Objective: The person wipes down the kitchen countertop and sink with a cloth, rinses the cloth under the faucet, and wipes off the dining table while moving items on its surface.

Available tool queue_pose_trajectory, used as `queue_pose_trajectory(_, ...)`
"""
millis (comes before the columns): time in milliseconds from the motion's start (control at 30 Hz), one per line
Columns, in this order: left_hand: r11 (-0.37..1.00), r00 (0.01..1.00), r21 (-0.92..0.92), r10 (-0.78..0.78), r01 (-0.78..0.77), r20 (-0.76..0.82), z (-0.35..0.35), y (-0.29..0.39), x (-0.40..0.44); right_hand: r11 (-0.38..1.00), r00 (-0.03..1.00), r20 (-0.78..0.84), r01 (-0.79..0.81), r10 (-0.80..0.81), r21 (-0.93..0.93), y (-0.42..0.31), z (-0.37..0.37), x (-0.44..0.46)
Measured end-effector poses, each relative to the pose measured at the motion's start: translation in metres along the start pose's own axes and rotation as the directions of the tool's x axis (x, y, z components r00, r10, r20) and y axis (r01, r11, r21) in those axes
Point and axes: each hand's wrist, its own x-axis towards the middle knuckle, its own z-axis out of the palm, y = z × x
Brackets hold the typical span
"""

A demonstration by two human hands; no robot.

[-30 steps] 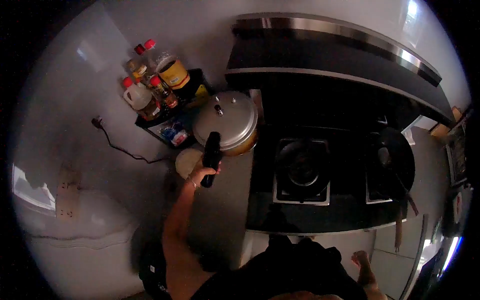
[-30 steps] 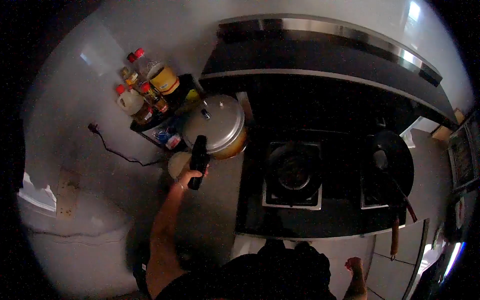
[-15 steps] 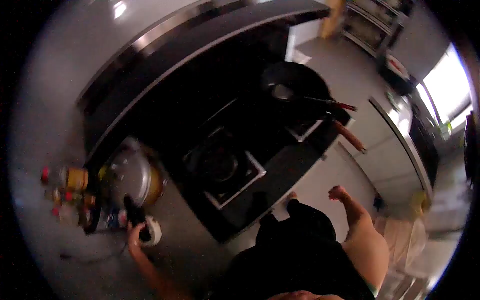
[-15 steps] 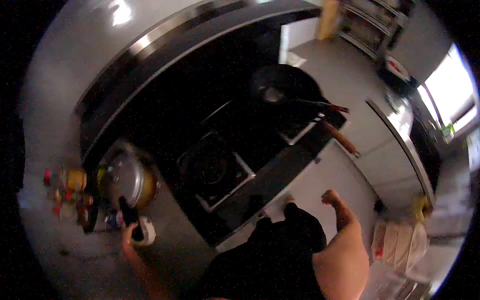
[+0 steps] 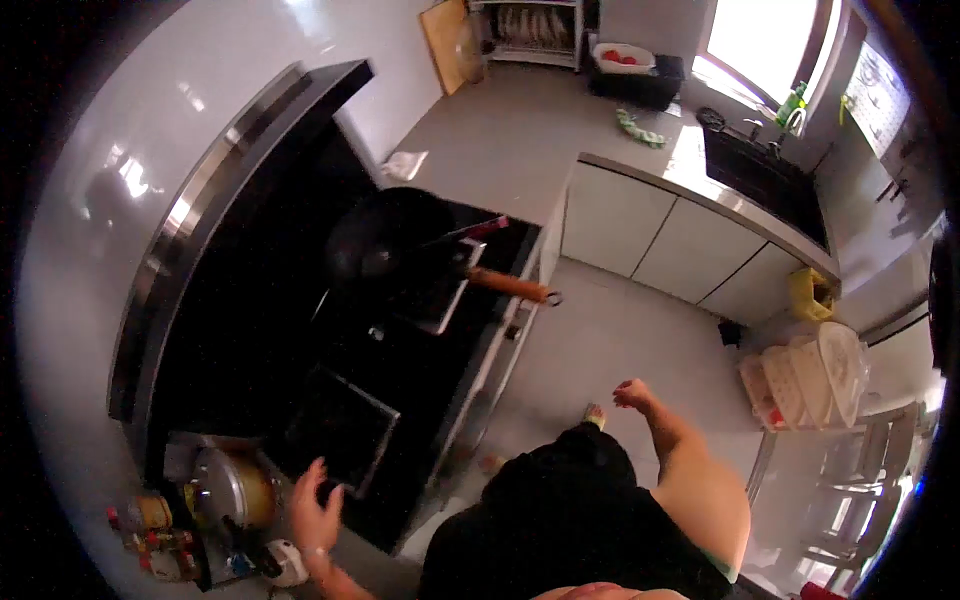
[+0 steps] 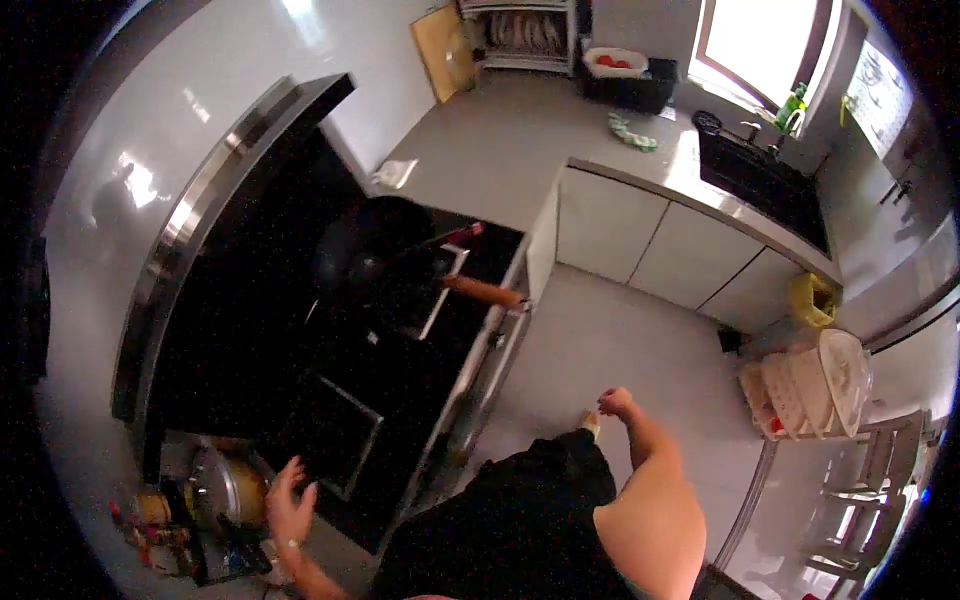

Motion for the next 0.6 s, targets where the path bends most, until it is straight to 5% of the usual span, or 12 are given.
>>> queue_pose_trajectory(100,0.931,0.903,-0.322,0.28,-0.173,0.325,0.092,0.113,0.041,0.98,0.996,0.009,0.091,-0.094,0.178,0.014,-0.045,-0.002)
queue_pose_trajectory(200,0.884,0.636,-0.416,0.449,-0.213,0.628,0.179,0.202,0.072,0.924,0.998,-0.021,0.07,-0.067,0.376,0.042,-0.09,-0.012)
queue_pose_trajectory(300,0.8,0.437,-0.56,0.592,-0.217,0.677,0.269,0.269,0.104,0.882,0.995,-0.081,0.082,-0.05,0.465,0.068,-0.126,-0.016)
queue_pose_trajectory(367,0.804,0.33,-0.593,0.574,-0.051,0.75,0.321,0.315,0.121,0.881,0.995,-0.098,0.074,-0.031,0.467,0.059,-0.15,-0.023)
queue_pose_trajectory(533,0.734,0.147,-0.619,0.67,-0.279,0.728,0.436,0.383,0.153,0.834,0.988,-0.065,0.151,-0.137,0.531,0.012,-0.204,0.007)
queue_pose_trajectory(600,0.75,0.059,-0.623,0.648,-0.225,0.759,0.463,0.406,0.167,0.864,0.967,-0.09,0.252,-0.236,0.435,-0.025,-0.229,0.022)
